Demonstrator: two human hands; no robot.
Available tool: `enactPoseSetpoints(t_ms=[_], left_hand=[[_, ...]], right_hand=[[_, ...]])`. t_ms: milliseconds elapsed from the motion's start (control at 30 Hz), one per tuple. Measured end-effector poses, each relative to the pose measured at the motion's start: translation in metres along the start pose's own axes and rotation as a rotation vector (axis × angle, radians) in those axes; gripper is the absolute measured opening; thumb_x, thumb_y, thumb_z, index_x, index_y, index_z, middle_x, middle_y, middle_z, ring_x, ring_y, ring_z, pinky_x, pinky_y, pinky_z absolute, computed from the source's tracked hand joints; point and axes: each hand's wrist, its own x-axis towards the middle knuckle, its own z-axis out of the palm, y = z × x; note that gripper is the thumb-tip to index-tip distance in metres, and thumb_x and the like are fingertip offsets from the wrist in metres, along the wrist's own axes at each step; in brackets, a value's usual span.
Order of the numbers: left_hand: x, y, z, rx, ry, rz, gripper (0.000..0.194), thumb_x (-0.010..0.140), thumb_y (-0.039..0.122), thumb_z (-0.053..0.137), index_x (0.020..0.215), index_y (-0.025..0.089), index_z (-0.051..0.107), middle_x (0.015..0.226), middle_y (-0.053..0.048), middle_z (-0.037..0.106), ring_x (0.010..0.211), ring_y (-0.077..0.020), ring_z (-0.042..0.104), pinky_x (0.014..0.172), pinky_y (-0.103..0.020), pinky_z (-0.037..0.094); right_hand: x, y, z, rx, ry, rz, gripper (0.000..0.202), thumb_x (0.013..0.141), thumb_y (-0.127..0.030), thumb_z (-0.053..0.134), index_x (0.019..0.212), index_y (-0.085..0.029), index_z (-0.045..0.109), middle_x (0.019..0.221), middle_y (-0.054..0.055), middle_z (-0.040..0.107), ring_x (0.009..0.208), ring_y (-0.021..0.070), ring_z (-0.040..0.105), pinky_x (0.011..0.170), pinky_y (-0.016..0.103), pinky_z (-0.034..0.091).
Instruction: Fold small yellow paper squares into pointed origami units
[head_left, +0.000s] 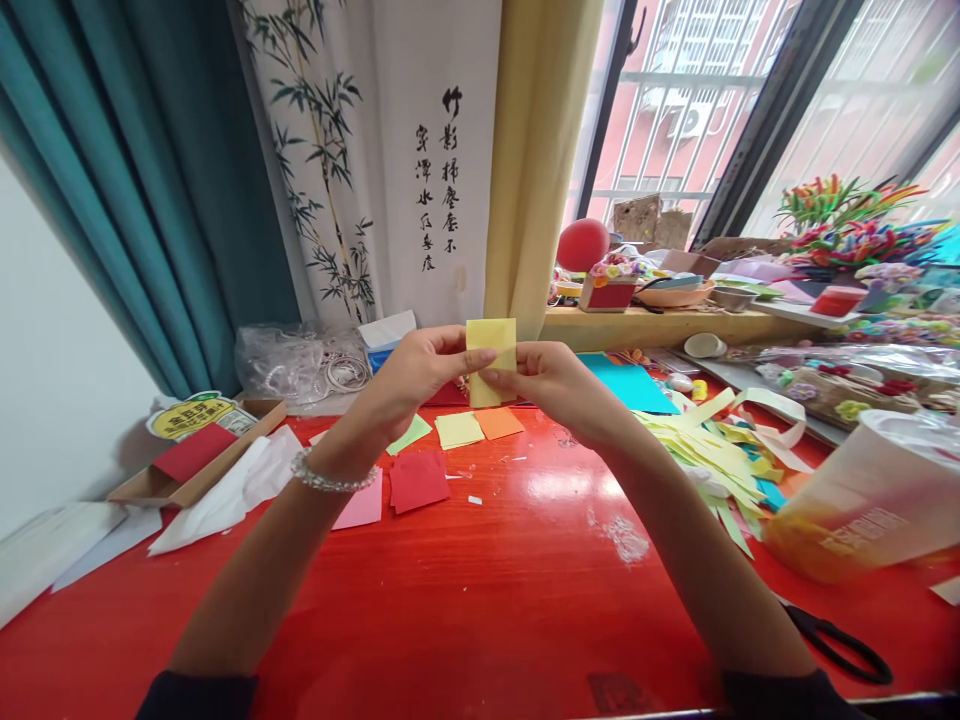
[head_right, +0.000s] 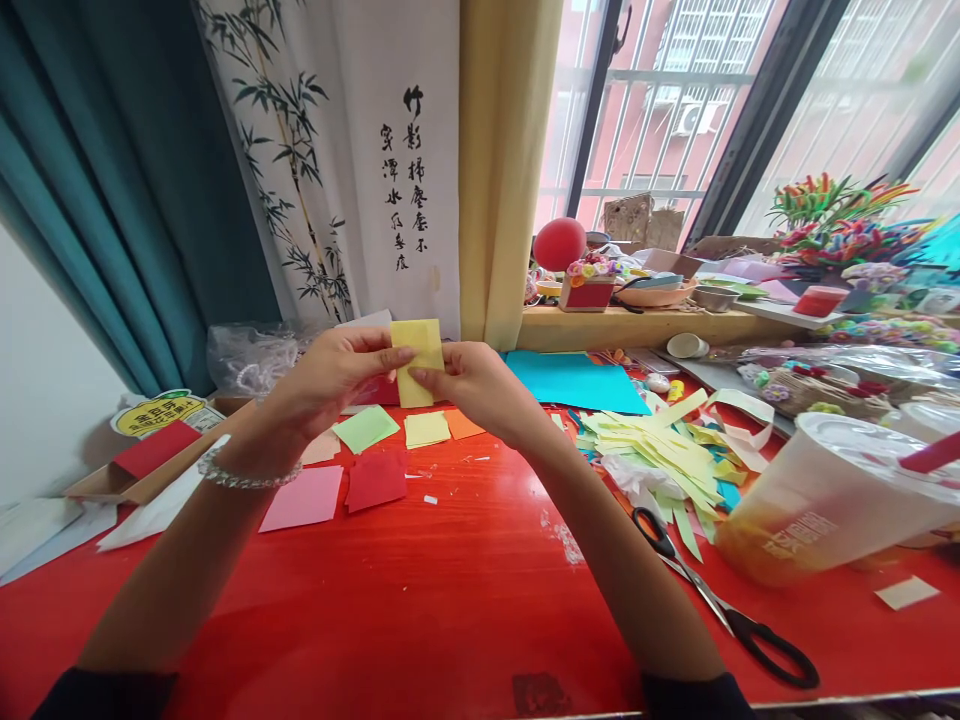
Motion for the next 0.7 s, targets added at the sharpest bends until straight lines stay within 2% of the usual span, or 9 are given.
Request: enactPoseSetpoints(t_ms=[33, 100, 233, 433, 700], left_hand=[[0.001, 0.0, -0.002, 0.002, -0.02, -0.017, 0.027, 0.068, 0.038, 0.074, 0.075, 0.014, 0.064, 0.072, -0.003, 0.064, 0.068, -0.0136, 0.058, 0.065, -0.028, 0.048], [0.001, -0.001, -0.004, 0.01, 0.02, -0.021, 0.025, 0.067, 0.036, 0.074, 0.069, 0.014, 0.063, 0.069, -0.003, 0.063, 0.068, -0.0138, 0.059, 0.065, -0.028, 0.048], [0.001, -0.004, 0.0, -0.008, 0.087, -0.047, 0.026, 0.069, 0.036, 0.074, 0.065, 0.014, 0.06, 0.063, -0.001, 0.061, 0.057, -0.0118, 0.058, 0.057, -0.027, 0.049], [0.0, -0.008, 0.007, -0.07, 0.083, -0.065, 0.03, 0.069, 0.039, 0.074, 0.066, 0.016, 0.056, 0.056, 0.001, 0.059, 0.046, -0.0124, 0.057, 0.046, -0.027, 0.049], [0.002, -0.01, 0.009, -0.095, 0.107, -0.09, 0.032, 0.066, 0.041, 0.076, 0.067, 0.015, 0.056, 0.057, 0.001, 0.058, 0.045, -0.0097, 0.053, 0.045, -0.026, 0.048]], right_hand=[[0.0, -0.001, -0.001, 0.018, -0.011, -0.002, 0.023, 0.08, -0.04, 0.062, 0.077, -0.017, 0.065, 0.072, 0.002, 0.061, 0.068, 0.0131, 0.055, 0.06, 0.027, 0.042], [-0.001, -0.002, -0.001, 0.022, -0.009, 0.007, 0.026, 0.08, -0.042, 0.062, 0.078, -0.017, 0.066, 0.073, 0.002, 0.062, 0.069, 0.0134, 0.056, 0.06, 0.027, 0.043], [0.0, -0.002, 0.002, -0.015, 0.02, 0.028, 0.026, 0.072, -0.041, 0.071, 0.079, -0.016, 0.068, 0.074, 0.003, 0.064, 0.069, 0.0141, 0.057, 0.058, 0.026, 0.044], [0.001, -0.001, 0.005, 0.008, 0.024, 0.061, 0.026, 0.068, -0.037, 0.074, 0.081, -0.015, 0.069, 0.078, 0.006, 0.069, 0.074, 0.017, 0.064, 0.063, 0.029, 0.049], [0.002, 0.0, 0.005, 0.07, 0.016, 0.092, 0.019, 0.067, -0.03, 0.074, 0.077, -0.015, 0.069, 0.076, 0.005, 0.07, 0.078, 0.0181, 0.068, 0.071, 0.03, 0.054]])
